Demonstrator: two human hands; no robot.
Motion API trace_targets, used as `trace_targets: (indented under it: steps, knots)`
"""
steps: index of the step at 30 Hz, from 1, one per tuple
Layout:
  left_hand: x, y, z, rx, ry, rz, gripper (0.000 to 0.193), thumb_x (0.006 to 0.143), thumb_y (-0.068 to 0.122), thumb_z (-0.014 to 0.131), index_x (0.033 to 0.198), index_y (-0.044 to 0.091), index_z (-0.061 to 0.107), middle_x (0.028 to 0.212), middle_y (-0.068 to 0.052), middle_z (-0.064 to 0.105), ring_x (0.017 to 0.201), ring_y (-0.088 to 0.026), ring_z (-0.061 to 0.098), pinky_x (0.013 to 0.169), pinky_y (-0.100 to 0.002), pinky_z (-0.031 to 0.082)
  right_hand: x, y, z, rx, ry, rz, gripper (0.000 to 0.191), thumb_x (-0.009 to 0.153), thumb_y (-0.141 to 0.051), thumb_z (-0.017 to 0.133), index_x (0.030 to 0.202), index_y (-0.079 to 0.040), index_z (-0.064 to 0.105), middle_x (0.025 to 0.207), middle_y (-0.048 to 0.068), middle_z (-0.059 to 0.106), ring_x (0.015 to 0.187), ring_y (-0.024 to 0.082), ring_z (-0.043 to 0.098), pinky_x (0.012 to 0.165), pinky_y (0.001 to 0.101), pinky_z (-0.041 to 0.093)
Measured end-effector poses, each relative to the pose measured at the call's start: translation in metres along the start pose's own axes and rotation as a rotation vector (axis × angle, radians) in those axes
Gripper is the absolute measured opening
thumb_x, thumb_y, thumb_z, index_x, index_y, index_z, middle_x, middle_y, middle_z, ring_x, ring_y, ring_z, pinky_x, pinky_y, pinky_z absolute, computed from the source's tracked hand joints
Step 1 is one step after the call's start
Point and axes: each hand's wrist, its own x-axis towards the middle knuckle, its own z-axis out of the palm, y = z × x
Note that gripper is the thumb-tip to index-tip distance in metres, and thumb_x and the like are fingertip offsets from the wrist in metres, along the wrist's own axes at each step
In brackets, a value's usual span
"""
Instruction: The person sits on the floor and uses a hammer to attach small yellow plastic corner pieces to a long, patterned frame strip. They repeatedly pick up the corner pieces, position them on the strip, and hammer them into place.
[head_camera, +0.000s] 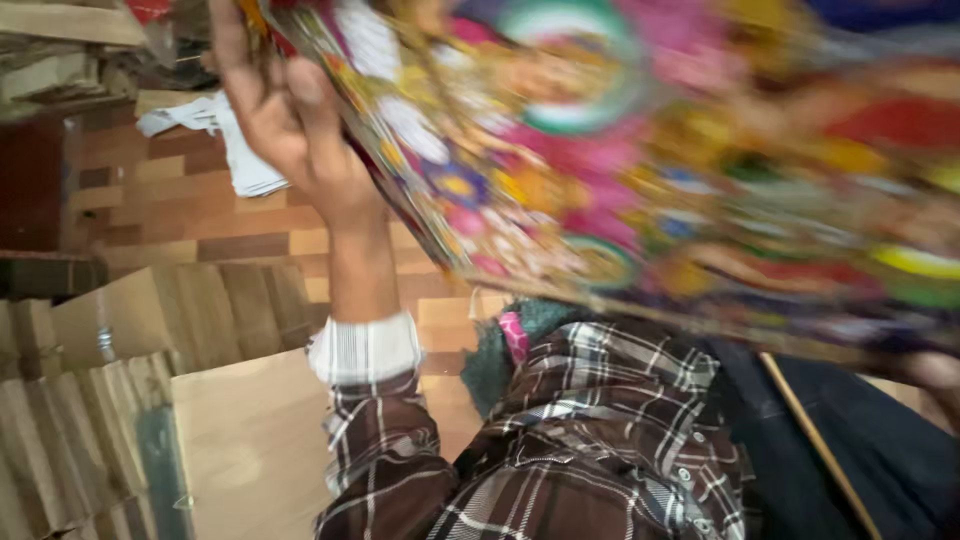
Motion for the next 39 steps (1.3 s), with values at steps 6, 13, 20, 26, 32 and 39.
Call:
trace_targets:
  steps: [6, 13, 20, 26, 32, 39]
  knots:
    - [-0.022, -0.123, -0.084, 0.567, 0.283, -0.061, 0.059, 0.111, 0.046, 0.052, 0.152, 0.002, 0.049, 0.154, -0.014, 0.053, 0.144, -0.024, 0.049, 0.123, -0.038, 0.036, 0.034, -0.06, 0.101, 0.13, -0.49, -0.344, 0.069, 0.087, 0.001, 0.064, 0.151, -0.017, 0.042, 0.13, 0.016, 0.062, 0.11, 0.03, 0.069, 0.086, 0.0373, 0.058]
    - [-0.055, -0.19, -0.054, 0.052, 0.391, -0.533, 0.051, 0.112, 0.043, 0.05, 0.142, 0.003, 0.052, 0.14, -0.014, 0.057, 0.129, -0.023, 0.054, 0.111, -0.038, 0.042, 0.06, -0.087, 0.206, -0.241, -0.732, -0.474, 0.088, 0.075, -0.009, 0.068, 0.157, -0.012, 0.037, 0.14, 0.022, 0.054, 0.085, 0.03, 0.071, 0.057, 0.037, 0.058]
    - [-0.057, -0.203, -0.043, -0.115, 0.394, -0.609, 0.043, 0.112, 0.04, 0.05, 0.132, 0.002, 0.057, 0.125, -0.012, 0.061, 0.115, -0.022, 0.058, 0.101, -0.037, 0.047, 0.09, -0.08, 0.241, -0.117, -0.741, -0.4, 0.069, 0.085, -0.009, 0.067, 0.15, -0.011, 0.045, 0.152, 0.022, 0.046, 0.101, 0.036, 0.069, 0.076, 0.0413, 0.059]
    - [-0.082, -0.219, -0.051, -0.189, 0.406, -0.625, 0.039, 0.112, 0.037, 0.049, 0.123, 0.002, 0.06, 0.113, -0.011, 0.064, 0.103, -0.022, 0.061, 0.092, -0.036, 0.05, 0.082, -0.07, 0.25, 0.029, -0.671, -0.389, 0.055, 0.09, -0.005, 0.064, 0.144, -0.008, 0.055, 0.151, 0.02, 0.05, 0.118, 0.039, 0.066, 0.092, 0.0419, 0.058]
    - [-0.1, -0.217, -0.069, -0.131, 0.429, -0.539, 0.036, 0.112, 0.035, 0.049, 0.115, 0.002, 0.064, 0.101, -0.01, 0.068, 0.091, -0.021, 0.064, 0.083, -0.034, 0.054, 0.07, -0.068, 0.261, -0.124, -0.657, -0.424, 0.039, 0.094, -0.016, 0.07, 0.132, -0.009, 0.063, 0.133, 0.02, 0.064, 0.101, 0.037, 0.071, 0.077, 0.0425, 0.059]
    - [-0.113, -0.187, -0.062, 0.403, 0.461, -0.729, 0.054, 0.105, 0.047, 0.051, 0.121, -0.003, 0.067, 0.113, -0.019, 0.068, 0.107, -0.031, 0.06, 0.093, -0.043, 0.05, 0.083, -0.066, 0.265, -0.207, -0.553, -0.455, 0.012, 0.103, -0.014, 0.071, 0.115, -0.013, 0.07, 0.09, 0.011, 0.068, 0.074, 0.034, 0.067, 0.064, 0.0454, 0.052]
